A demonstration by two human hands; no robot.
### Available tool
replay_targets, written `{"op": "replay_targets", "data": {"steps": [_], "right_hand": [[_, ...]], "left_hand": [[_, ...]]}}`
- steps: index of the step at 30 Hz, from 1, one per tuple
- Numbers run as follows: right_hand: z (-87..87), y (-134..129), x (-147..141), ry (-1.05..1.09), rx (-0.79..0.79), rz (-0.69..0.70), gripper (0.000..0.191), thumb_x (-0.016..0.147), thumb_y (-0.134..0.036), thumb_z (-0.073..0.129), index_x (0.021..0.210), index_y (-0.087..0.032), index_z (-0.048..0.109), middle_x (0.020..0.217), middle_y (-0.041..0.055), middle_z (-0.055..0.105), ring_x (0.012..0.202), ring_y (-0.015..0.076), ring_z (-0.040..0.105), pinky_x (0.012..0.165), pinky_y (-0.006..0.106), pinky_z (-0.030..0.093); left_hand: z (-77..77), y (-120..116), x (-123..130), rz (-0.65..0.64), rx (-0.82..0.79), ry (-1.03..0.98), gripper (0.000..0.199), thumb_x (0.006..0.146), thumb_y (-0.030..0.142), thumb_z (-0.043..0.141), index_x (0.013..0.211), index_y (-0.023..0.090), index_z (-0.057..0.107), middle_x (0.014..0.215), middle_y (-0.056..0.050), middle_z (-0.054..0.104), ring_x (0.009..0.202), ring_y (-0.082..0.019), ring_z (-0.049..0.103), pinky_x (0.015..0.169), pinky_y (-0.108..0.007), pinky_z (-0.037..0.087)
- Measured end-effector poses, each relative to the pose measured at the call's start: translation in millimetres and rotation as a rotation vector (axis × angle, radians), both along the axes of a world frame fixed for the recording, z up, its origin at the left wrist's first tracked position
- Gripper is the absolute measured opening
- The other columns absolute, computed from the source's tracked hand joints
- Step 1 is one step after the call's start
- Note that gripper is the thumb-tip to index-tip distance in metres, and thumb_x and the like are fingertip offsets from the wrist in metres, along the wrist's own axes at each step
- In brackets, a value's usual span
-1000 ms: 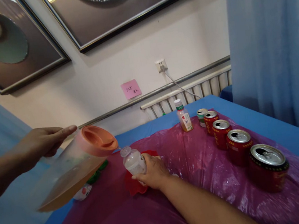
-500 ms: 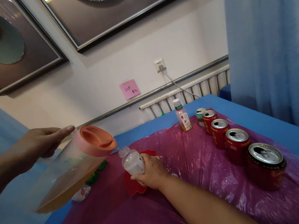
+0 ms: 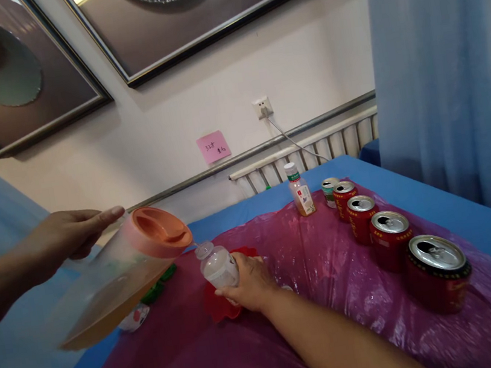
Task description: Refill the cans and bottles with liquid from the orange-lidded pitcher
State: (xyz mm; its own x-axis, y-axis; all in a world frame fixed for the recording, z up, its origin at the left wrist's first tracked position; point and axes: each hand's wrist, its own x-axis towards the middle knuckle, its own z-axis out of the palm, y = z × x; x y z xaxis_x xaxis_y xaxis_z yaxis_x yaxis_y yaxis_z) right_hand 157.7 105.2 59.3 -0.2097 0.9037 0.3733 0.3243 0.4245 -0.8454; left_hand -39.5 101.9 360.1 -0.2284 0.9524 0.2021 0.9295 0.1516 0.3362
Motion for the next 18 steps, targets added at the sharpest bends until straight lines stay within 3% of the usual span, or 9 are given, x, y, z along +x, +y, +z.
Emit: {"op": "replay_targets", "data": {"steps": [18], "right_hand": [[1.1,-0.2,0.4,-0.011,-0.005,-0.008,0.066,0.067,-0.047,0.085,0.123,-0.024,0.058,0.116,0.0062,0.071,0.102,0.0271,0.065,0.089,0.037,0.044]], "left_hand": [[0.7,-2.1,1.2,0.007,-0.011,0.001,0.067,0.069,0.08,0.059,0.045,0.023,0.032,0.041,0.006,0.03,0.045,-0.011,0.026,0.047,-0.028,0.021]]}}
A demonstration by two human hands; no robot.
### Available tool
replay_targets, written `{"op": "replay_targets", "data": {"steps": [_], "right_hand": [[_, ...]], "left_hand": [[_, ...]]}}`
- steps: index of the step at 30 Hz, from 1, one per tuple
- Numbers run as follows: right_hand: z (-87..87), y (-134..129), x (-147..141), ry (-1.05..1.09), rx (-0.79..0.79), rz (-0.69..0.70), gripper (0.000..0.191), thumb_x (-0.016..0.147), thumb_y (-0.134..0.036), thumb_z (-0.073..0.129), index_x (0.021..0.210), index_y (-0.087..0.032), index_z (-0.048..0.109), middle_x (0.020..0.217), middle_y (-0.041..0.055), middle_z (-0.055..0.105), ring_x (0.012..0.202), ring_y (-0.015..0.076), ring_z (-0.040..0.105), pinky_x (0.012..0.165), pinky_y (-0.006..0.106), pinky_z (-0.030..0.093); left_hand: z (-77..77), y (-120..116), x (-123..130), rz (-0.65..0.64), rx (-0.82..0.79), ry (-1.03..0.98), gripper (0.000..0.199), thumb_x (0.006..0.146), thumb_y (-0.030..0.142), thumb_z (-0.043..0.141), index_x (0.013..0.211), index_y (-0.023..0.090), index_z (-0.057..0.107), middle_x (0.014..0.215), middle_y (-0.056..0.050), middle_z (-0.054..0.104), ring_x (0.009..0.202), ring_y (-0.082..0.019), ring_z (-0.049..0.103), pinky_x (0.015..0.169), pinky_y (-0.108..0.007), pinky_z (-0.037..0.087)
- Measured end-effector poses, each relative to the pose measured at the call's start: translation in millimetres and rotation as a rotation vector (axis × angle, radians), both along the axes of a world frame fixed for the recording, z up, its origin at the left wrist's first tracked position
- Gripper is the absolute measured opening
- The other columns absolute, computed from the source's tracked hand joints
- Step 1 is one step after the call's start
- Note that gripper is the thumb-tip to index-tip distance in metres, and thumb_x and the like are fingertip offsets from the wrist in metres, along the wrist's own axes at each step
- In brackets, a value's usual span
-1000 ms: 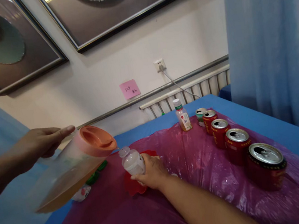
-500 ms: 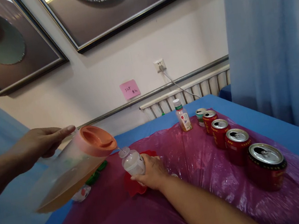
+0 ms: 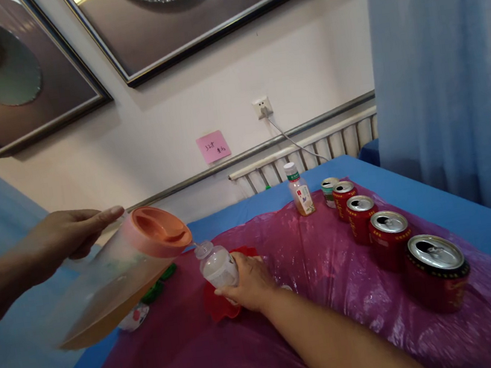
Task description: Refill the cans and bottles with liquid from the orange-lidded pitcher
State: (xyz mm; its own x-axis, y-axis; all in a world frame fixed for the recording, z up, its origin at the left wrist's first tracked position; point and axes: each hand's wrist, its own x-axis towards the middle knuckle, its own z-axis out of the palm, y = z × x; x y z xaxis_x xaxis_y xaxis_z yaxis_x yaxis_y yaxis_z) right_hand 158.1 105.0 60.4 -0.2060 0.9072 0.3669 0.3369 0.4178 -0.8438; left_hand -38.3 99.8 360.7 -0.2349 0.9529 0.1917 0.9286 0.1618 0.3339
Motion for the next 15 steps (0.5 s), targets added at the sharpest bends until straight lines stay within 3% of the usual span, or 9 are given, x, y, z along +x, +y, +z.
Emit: {"op": "replay_targets", "data": {"steps": [15], "right_hand": [[1.7,-1.3,1.2,0.001,-0.004,0.007,0.066,0.068,-0.046,0.085,0.123,-0.024,0.057,0.117,0.0062,0.07,0.103,0.0276,0.065,0.09,0.038,0.044]], "left_hand": [[-0.8,1.6,-3.2,-0.009,0.005,0.001,0.067,0.069,0.08,0.059,0.044,0.024,0.032,0.041,0.004,0.031,0.045,-0.013,0.028,0.048,-0.029,0.022]]}}
